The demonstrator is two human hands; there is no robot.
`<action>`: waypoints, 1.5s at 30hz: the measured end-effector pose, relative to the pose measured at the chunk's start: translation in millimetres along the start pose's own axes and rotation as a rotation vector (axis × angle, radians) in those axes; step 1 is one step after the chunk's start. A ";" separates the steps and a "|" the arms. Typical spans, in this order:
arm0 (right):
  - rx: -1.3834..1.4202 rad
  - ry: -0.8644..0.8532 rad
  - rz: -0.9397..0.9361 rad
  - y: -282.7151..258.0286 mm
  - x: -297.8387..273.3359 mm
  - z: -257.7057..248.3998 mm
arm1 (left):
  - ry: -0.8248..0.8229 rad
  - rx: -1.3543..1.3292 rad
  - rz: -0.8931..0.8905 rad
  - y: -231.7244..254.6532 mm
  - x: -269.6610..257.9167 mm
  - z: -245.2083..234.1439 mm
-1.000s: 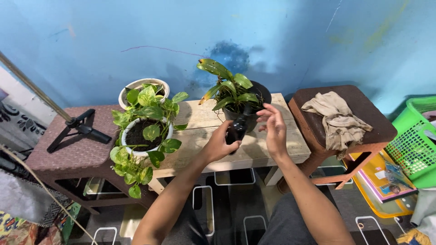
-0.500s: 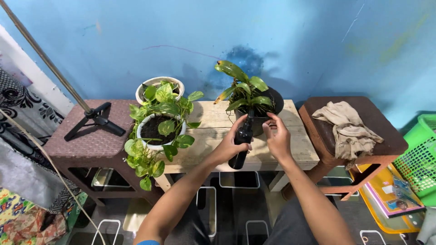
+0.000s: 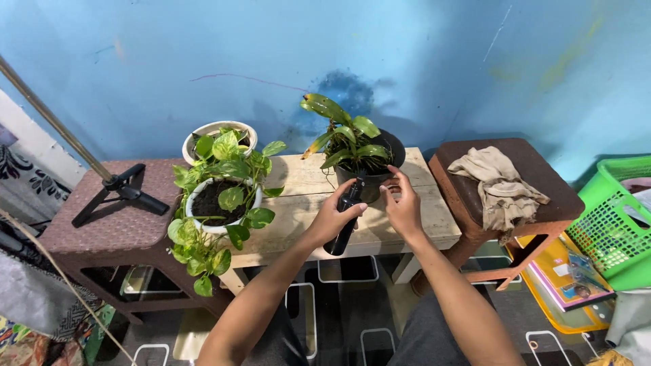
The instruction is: The person sprays water onto a potted plant using a black spray bottle, then wipes the pot and leaves with a cloth. The person rotates the pot to reach different sides and continues wiping until the end of the clip.
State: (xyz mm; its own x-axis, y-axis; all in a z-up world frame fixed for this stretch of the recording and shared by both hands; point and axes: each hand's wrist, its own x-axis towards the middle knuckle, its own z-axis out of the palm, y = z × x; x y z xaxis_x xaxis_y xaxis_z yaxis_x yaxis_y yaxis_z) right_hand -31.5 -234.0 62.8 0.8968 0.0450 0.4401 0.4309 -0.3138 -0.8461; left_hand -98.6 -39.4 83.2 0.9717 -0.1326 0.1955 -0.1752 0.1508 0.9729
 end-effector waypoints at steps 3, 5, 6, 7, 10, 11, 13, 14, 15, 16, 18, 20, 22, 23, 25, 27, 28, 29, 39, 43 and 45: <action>0.013 -0.025 0.011 -2.3 0.1 -5.6 | 0.009 0.019 -0.006 -0.8 3.8 0.2; 0.010 -0.028 0.021 -3.0 0.4 -8.4 | 0.025 0.033 -0.012 -11.2 10.3 -2.3; 0.009 -0.033 0.031 -3.1 0.1 -9.7 | 0.043 0.048 -0.018 -16.7 13.1 -3.5; 0.007 -0.031 0.034 -2.1 0.5 -10.9 | 0.041 0.046 -0.021 -17.0 13.9 -3.7; 0.007 -0.036 0.021 0.6 0.6 -14.9 | 0.013 0.013 -0.028 -13.7 14.2 -1.1; -0.001 -0.033 0.020 0.4 0.4 -16.1 | -0.009 0.013 -0.026 -9.2 12.7 1.5; -0.013 -0.026 0.024 0.6 0.1 -18.8 | -0.034 0.011 -0.028 -5.1 12.0 5.7; -0.013 -0.024 0.024 0.8 0.0 -20.4 | -0.038 0.044 -0.022 -5.7 12.8 7.5; -0.014 -0.023 0.024 0.8 0.0 -21.7 | -0.043 0.077 -0.017 -6.1 13.5 9.0; -0.016 -0.021 0.029 2.2 -0.6 -24.2 | -0.046 0.075 -0.021 -9.0 15.9 9.5; -0.031 -0.025 0.012 4.7 -2.0 -28.4 | -0.019 0.119 0.019 -14.2 20.2 10.0; -0.046 -0.016 0.021 6.8 -4.1 -33.1 | 0.004 0.152 0.045 -8.7 19.9 11.2; -0.062 -0.004 0.025 8.0 -2.1 -40.4 | 0.025 0.183 0.077 -3.3 19.8 10.6; -0.093 0.030 0.017 8.9 -0.9 -44.5 | 0.034 0.276 0.105 -1.6 18.4 9.1; -0.127 0.066 0.011 -10.9 -3.1 -63.5 | 0.042 0.367 0.132 -12.0 15.9 2.6; -0.495 0.206 0.006 -52.2 -9.2 -92.9 | 0.076 0.414 0.124 -36.1 14.0 -7.5; -0.497 0.206 0.008 -50.1 -4.7 -107.9 | 0.074 0.412 0.123 -37.5 14.0 -15.6; -0.646 0.285 0.003 -48.1 0.0 -123.0 | 0.117 0.469 0.139 -38.4 14.9 -23.8; -1.077 -0.015 0.305 97.0 43.6 -178.5 | 0.641 0.607 0.170 -48.5 26.3 -60.5; -1.224 0.195 0.164 130.2 48.3 -179.8 | 0.642 0.547 0.286 -54.5 34.6 -70.0; -1.239 0.361 0.044 143.4 55.7 -182.9 | 0.706 0.504 0.181 -52.9 37.9 -65.0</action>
State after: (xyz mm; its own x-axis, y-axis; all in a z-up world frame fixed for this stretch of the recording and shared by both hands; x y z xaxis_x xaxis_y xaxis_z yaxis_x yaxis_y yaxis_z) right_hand 61.9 -449.9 21.0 0.7464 -0.1842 0.6395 -0.1516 -0.9827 -0.1061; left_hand -42.2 11.2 31.2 0.7641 0.5120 0.3923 -0.2230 -0.3610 0.9055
